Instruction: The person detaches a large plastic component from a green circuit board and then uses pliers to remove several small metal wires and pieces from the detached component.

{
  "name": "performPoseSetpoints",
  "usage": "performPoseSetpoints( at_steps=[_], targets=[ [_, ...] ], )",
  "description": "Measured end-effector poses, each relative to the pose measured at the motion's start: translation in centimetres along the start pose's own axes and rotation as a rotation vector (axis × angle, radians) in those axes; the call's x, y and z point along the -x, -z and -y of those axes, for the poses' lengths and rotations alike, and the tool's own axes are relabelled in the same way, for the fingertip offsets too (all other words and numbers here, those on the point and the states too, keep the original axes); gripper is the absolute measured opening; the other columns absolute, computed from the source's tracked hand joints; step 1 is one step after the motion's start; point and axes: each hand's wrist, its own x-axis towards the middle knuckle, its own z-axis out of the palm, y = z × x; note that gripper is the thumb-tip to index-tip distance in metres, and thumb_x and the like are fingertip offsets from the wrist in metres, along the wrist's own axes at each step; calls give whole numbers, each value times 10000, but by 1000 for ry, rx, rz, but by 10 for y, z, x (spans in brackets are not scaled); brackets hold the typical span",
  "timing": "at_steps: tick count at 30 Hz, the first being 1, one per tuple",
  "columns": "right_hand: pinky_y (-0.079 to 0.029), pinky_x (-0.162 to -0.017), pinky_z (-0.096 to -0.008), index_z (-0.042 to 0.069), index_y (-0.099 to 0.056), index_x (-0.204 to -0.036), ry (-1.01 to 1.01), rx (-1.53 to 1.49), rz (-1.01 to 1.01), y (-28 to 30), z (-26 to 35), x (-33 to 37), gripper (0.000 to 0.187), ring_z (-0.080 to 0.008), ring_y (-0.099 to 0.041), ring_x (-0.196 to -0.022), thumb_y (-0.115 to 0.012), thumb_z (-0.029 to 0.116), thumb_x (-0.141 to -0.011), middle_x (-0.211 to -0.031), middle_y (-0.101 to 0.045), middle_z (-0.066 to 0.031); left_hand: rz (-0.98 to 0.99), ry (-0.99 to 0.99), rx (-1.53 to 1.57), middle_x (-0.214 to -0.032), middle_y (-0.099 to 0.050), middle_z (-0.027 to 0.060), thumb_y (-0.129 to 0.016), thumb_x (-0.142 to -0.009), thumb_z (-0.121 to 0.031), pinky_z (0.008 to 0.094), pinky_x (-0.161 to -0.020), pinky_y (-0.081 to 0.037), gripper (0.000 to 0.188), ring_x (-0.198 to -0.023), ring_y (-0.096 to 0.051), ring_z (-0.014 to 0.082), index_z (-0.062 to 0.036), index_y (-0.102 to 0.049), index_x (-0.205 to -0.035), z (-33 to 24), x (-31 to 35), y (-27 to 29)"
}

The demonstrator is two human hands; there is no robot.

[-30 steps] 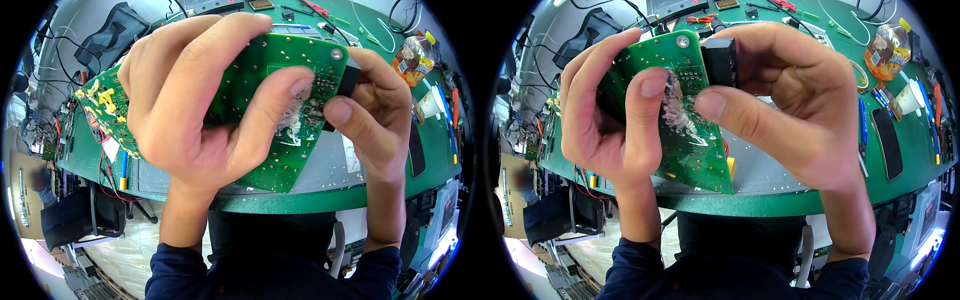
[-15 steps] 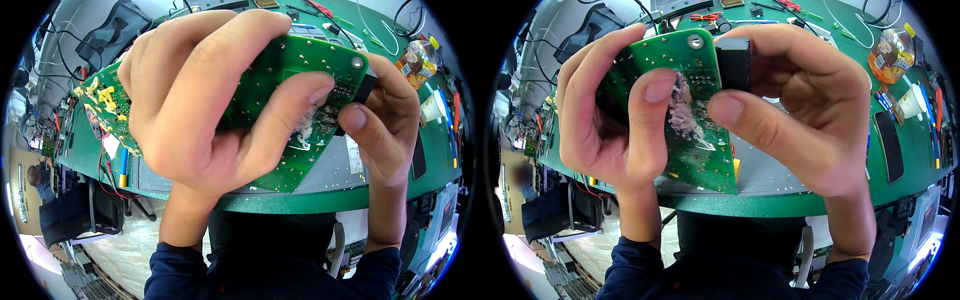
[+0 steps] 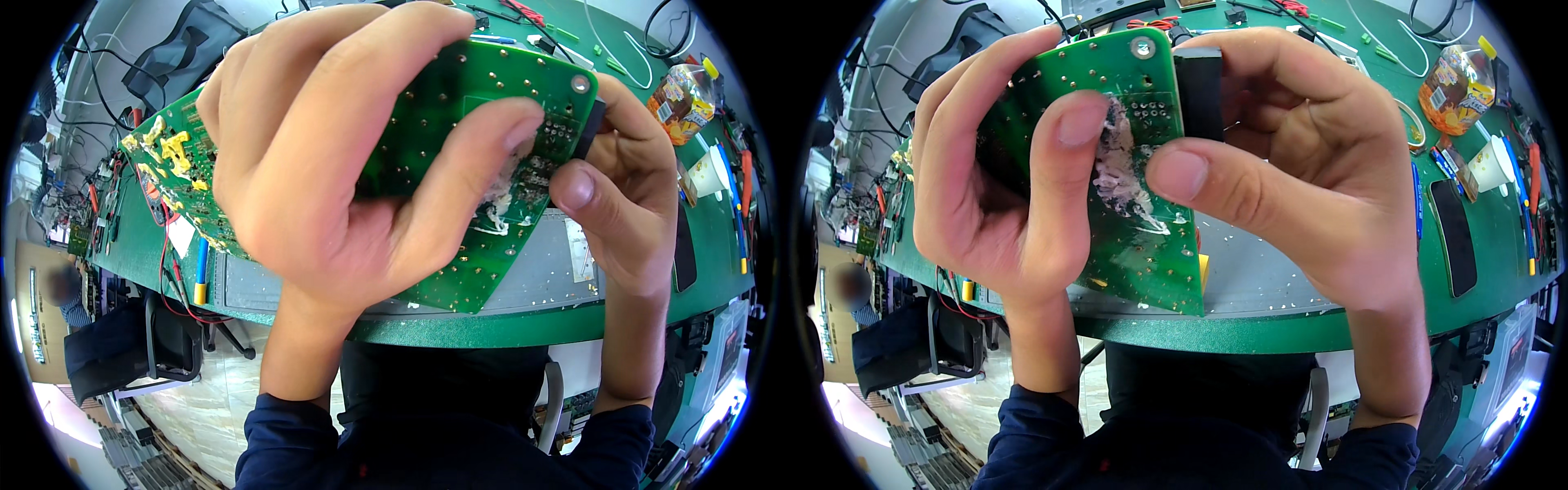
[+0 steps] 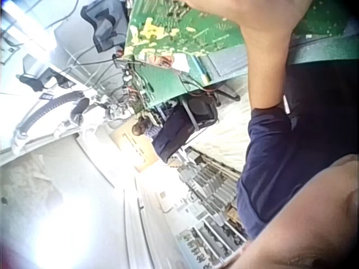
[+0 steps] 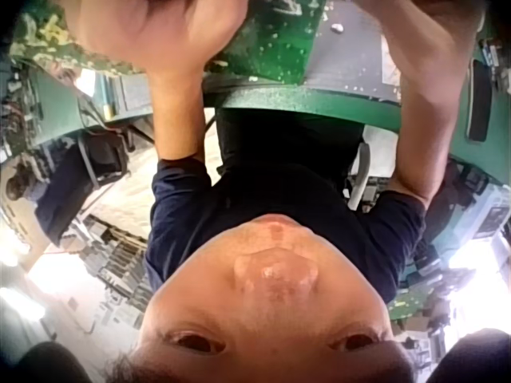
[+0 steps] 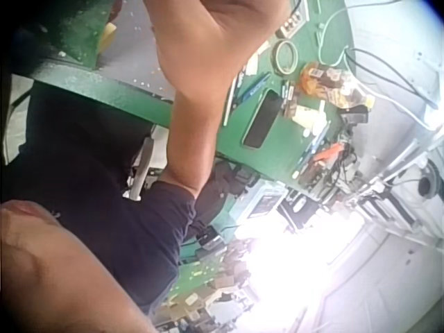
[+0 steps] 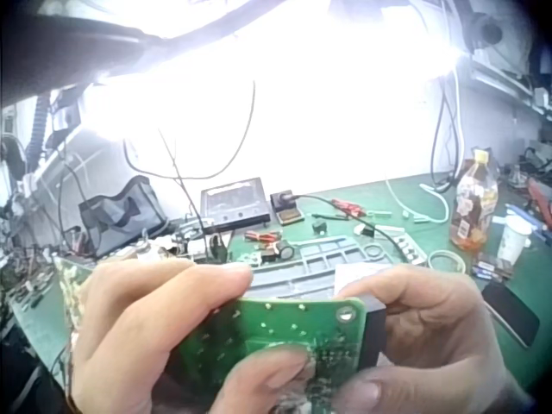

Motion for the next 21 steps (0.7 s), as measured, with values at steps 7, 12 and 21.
performPoseSetpoints(
  at_steps=[7,12,21],
  targets=[
    [-421,-830,-268,-90,-331,-1186,-46,-25,-23,-1,-1,-1,598,-169,-537,-953,-634,193,-754,-1045,-539,-146,13,-7,-15,-880,-569,94,-688,-661,-38,188,-649,-410,291,-735,-528,116,46,-596,-924,1,-1,1],
    [-422,-830,-268,-81,-348,-1169,-58,-29,-49,-2,-1,-1,619,-159,-541,-944,-662,224,-731,-1033,-546,-135,1,-8,32,-879,-569,94,-690,-657,-34,190,-650,-421,296,-731,-538,123,47,-595,-925,2,0,1],
    [-424,-805,-251,-77,-387,-1110,-81,-2,-89,-2,3,1,597,-149,-550,-909,-701,207,-690,-994,-557,-116,9,-35,-12,-875,-571,104,-695,-619,-18,199,-642,-423,312,-726,-539,135,48,-600,-909,1,-3,4]
  ],
)
